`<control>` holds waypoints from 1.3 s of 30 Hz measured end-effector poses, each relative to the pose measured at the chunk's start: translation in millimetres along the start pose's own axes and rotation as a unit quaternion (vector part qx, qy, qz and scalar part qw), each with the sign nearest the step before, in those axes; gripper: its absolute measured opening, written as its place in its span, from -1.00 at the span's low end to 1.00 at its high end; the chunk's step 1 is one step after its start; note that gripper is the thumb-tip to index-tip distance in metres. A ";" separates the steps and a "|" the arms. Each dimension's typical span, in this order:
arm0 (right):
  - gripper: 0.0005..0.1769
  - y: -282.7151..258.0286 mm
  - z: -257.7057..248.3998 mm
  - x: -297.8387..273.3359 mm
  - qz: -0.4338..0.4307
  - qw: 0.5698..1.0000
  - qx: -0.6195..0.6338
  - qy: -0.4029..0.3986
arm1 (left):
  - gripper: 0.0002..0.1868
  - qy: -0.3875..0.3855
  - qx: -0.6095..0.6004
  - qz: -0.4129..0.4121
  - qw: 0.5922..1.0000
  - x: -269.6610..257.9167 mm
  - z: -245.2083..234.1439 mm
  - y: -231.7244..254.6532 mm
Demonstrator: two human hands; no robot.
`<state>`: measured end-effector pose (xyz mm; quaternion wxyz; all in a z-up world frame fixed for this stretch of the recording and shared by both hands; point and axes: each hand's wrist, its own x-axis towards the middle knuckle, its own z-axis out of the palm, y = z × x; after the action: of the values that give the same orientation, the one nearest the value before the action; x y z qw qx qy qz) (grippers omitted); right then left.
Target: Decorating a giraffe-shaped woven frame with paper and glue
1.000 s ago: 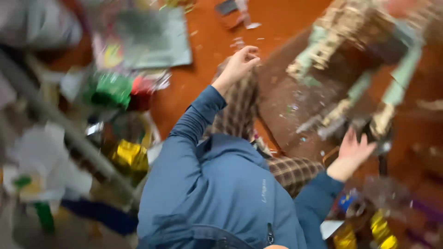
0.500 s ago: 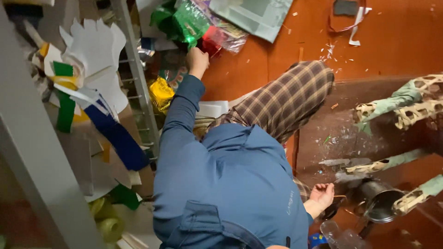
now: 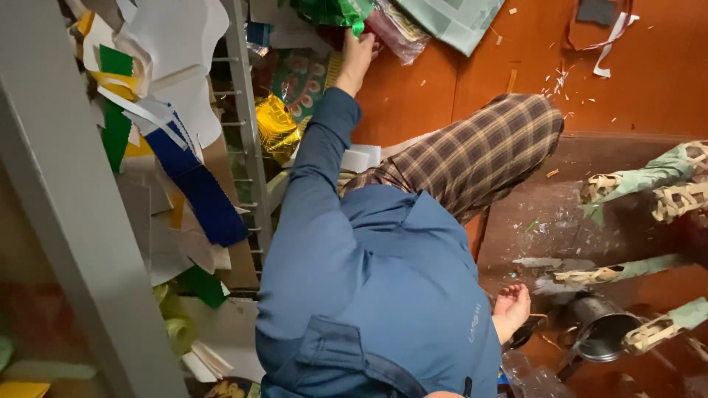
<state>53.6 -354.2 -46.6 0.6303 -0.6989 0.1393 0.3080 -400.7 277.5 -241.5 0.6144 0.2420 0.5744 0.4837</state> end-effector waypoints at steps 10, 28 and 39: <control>-0.85 13.1 -8.4 15.3 -0.022 0.999 -0.031 0.003 | -0.63 0.353 0.063 -0.048 0.932 6.0 -130.6 41.3; -0.84 27.8 5.5 16.8 -0.031 0.997 -0.073 0.021 | -0.79 0.119 0.113 0.021 0.986 20.0 -120.8 143.8; -0.73 35.4 1.2 27.8 -0.040 0.993 -0.106 -0.032 | -0.63 0.276 0.517 0.320 0.745 -2.2 -55.4 273.8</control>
<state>54.1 -353.5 -91.7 0.5688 -0.7564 0.0574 0.3179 -539.1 374.8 -19.3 0.0194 0.5482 0.7699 0.3261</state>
